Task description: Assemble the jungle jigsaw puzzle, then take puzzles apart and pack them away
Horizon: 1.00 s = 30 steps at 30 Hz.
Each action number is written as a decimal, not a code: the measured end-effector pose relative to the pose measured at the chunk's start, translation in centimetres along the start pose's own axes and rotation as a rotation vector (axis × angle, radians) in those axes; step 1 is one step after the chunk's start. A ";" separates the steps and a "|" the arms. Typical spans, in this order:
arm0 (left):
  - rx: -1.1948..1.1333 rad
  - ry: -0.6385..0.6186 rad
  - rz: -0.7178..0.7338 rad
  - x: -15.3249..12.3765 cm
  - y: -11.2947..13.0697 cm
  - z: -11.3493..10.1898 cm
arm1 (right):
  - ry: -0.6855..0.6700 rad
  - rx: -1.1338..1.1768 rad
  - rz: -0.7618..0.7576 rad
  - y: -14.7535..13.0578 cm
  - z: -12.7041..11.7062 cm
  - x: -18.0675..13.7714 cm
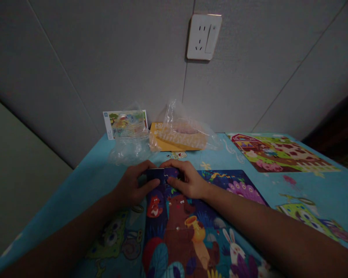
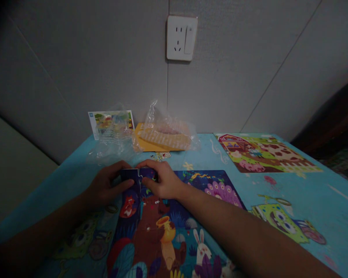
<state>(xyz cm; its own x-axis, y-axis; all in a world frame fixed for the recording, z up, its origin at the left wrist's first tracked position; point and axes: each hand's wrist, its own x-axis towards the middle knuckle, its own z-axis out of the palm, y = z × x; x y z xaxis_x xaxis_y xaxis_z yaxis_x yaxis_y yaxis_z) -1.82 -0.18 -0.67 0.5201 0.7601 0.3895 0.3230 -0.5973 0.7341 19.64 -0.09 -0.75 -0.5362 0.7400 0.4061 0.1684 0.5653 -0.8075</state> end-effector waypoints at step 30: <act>-0.119 0.172 0.232 -0.1 0.5 -0.1 | -0.160 0.196 0.055 0.9 0.9 0.1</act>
<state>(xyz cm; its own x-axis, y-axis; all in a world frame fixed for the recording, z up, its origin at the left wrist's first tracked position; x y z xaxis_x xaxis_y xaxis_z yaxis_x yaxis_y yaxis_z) -1.77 -0.52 -0.28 0.4240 0.6454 0.6354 0.1118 -0.7335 0.6705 18.96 0.20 -1.85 -0.6573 0.6919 0.2987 0.0457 0.4322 -0.9006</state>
